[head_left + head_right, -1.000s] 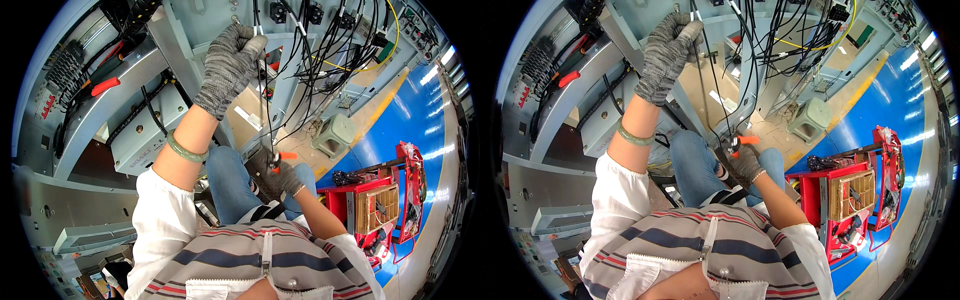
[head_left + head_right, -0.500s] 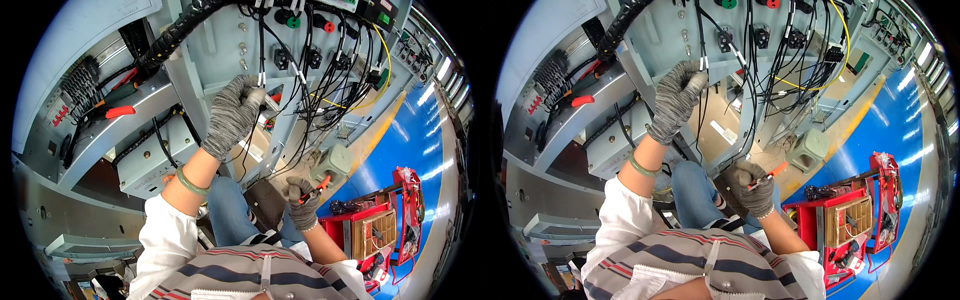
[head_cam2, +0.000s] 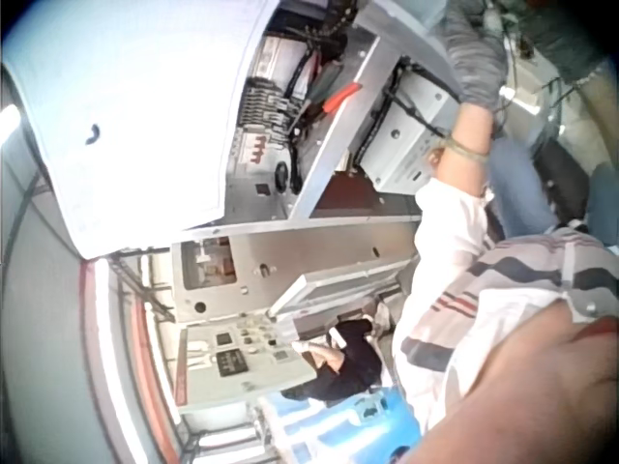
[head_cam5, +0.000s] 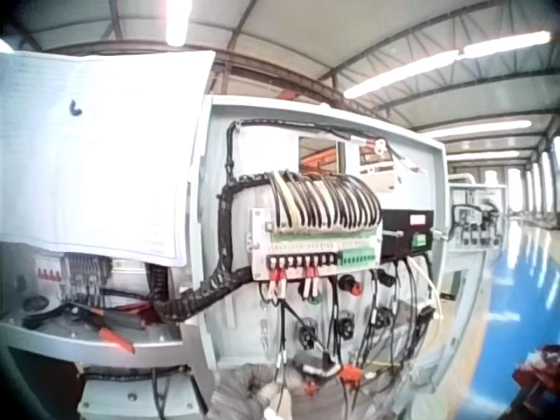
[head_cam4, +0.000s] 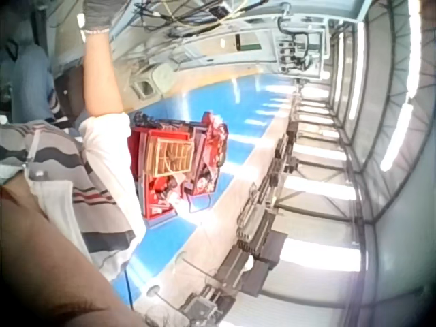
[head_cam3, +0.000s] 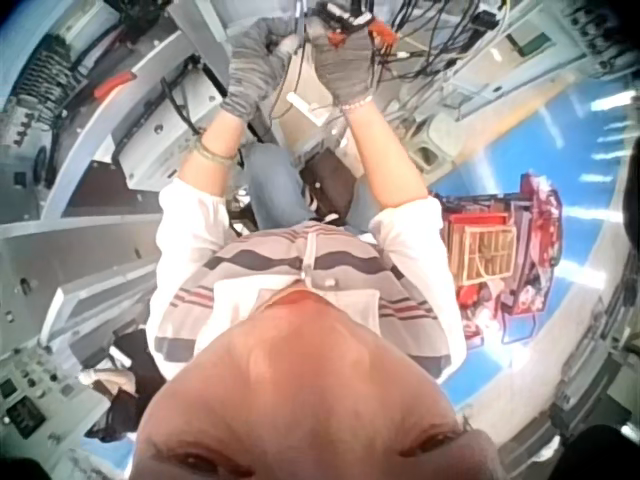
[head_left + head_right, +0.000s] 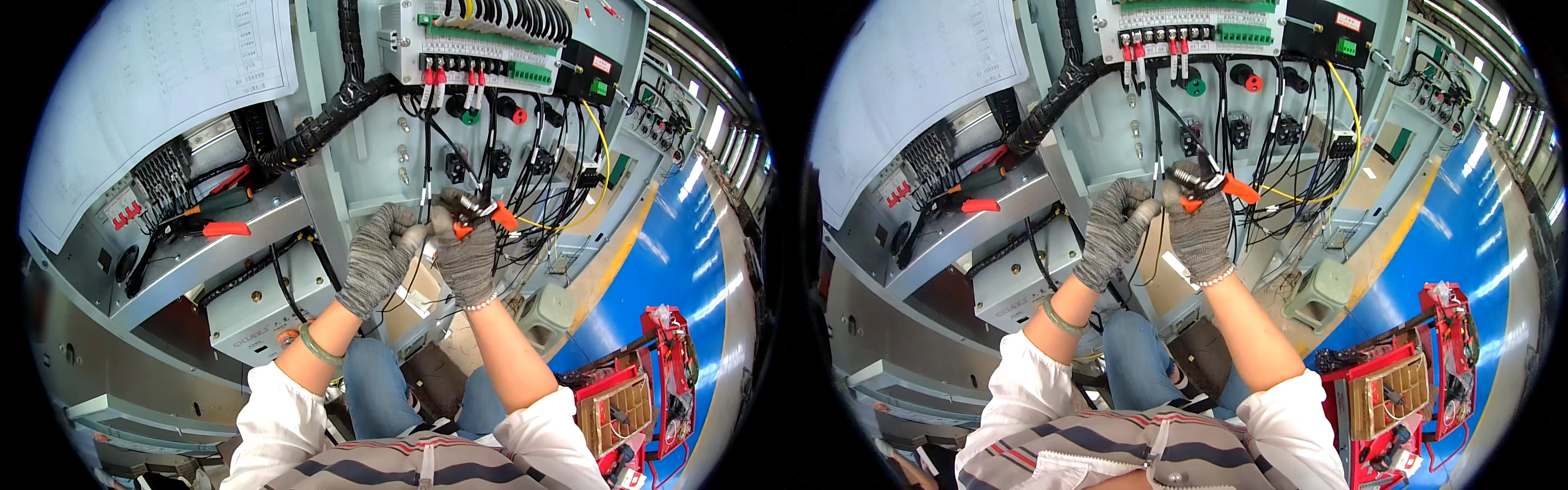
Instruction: The person works inside an open electrical cabinet, stripping wire insulation with pliers and connecting wires to terminal blocks. They repeatedly strip, insert, and secure wires while organizing bundles within the panel.
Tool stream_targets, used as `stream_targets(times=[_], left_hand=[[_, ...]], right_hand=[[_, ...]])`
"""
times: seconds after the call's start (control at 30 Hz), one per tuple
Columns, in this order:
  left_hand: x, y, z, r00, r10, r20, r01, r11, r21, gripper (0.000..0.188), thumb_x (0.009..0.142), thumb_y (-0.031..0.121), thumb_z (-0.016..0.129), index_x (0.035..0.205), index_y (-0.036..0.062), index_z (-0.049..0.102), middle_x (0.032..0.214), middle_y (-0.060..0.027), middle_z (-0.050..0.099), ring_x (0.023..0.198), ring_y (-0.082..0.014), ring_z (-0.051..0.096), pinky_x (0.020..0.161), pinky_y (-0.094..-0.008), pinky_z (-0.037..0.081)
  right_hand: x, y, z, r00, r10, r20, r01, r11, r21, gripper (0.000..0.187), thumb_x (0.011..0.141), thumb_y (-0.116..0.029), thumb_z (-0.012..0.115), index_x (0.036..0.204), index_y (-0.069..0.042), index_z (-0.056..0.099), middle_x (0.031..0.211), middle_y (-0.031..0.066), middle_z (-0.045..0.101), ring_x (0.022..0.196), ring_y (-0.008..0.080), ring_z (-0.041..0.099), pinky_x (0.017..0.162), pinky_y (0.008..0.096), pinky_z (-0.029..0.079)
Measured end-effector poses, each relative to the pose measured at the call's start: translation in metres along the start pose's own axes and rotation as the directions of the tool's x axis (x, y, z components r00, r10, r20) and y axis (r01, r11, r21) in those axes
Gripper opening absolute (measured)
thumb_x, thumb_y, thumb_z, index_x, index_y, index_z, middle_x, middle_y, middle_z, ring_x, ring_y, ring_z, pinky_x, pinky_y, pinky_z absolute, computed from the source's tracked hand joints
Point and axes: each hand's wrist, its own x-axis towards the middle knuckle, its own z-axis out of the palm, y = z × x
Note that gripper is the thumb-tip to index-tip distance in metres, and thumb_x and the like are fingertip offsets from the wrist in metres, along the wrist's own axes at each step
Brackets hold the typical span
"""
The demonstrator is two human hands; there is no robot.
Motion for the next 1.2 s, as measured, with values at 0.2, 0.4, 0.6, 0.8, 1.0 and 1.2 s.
stream_targets(times=[0.2,0.4,0.6,0.8,1.0,1.2], left_hand=[[-0.002,-0.002,0.001,0.999,0.013,0.040,-0.013,1.000,-0.014,0.017,0.079,0.014,0.066,0.085,0.0033,0.054,0.070,0.0015,0.051,0.066,-0.0067,0.046,0.063,-0.0239,0.042],[0.000,-0.005,0.000,0.999,0.012,0.037,-0.009,0.998,-0.066,0.015,0.079,0.011,0.065,0.088,0.0028,0.056,0.072,0.0007,0.055,0.068,-0.0066,0.049,0.065,-0.0228,0.044],[0.000,-0.010,0.003,0.999,0.022,0.031,-0.018,0.994,-0.105,0.013,0.079,0.007,0.063,0.088,0.0022,0.056,0.074,-0.0008,0.057,0.069,-0.0071,0.051,0.067,-0.0230,0.045],[-0.010,-0.021,0.003,0.987,0.161,0.020,-0.152,0.961,-0.229,0.016,0.082,0.008,0.057,0.098,0.0029,0.056,0.085,-0.0075,0.060,0.077,-0.0136,0.056,0.071,-0.0268,0.047],[-0.013,-0.005,-0.007,0.835,0.543,0.092,-0.550,0.815,0.184,0.026,0.074,0.001,0.060,0.099,0.0068,0.060,0.093,-0.0111,0.061,0.085,-0.0270,0.059,0.076,-0.0345,0.048],[-0.007,0.002,-0.012,0.766,0.634,0.108,-0.633,0.714,0.298,0.023,0.072,0.006,0.064,0.094,0.0067,0.063,0.095,-0.0100,0.061,0.087,-0.0281,0.058,0.078,-0.0360,0.047]], right_hand=[[0.017,-0.013,0.010,0.986,0.159,-0.060,-0.158,0.987,0.016,0.017,0.076,-0.009,0.068,0.086,0.000,0.057,0.074,0.0032,0.059,0.063,0.0107,0.054,0.059,0.0244,0.046],[0.016,-0.014,0.007,0.975,0.221,-0.020,-0.220,0.975,0.030,0.019,0.073,-0.009,0.070,0.083,-0.001,0.056,0.074,0.0020,0.057,0.064,0.0100,0.053,0.056,0.0250,0.045],[0.019,-0.017,0.007,0.976,0.218,-0.015,-0.218,0.974,-0.054,0.022,0.072,-0.008,0.072,0.084,-0.002,0.054,0.075,0.0015,0.057,0.064,0.0105,0.052,0.059,0.0249,0.045],[0.018,-0.012,0.007,0.971,0.238,-0.017,-0.237,0.971,0.038,0.018,0.074,-0.008,0.069,0.085,-0.001,0.058,0.075,0.0023,0.058,0.065,0.0098,0.053,0.060,0.0246,0.045],[0.014,-0.020,0.005,0.996,0.091,-0.003,-0.091,0.995,0.043,0.025,0.075,-0.007,0.067,0.098,-0.001,0.059,0.085,0.0042,0.061,0.073,0.0098,0.056,0.066,0.0234,0.046],[0.019,-0.013,-0.003,0.984,-0.071,0.163,0.097,0.982,-0.161,0.028,0.082,-0.014,0.063,0.107,-0.001,0.057,0.096,0.0062,0.062,0.084,0.0143,0.058,0.075,0.0277,0.047]])
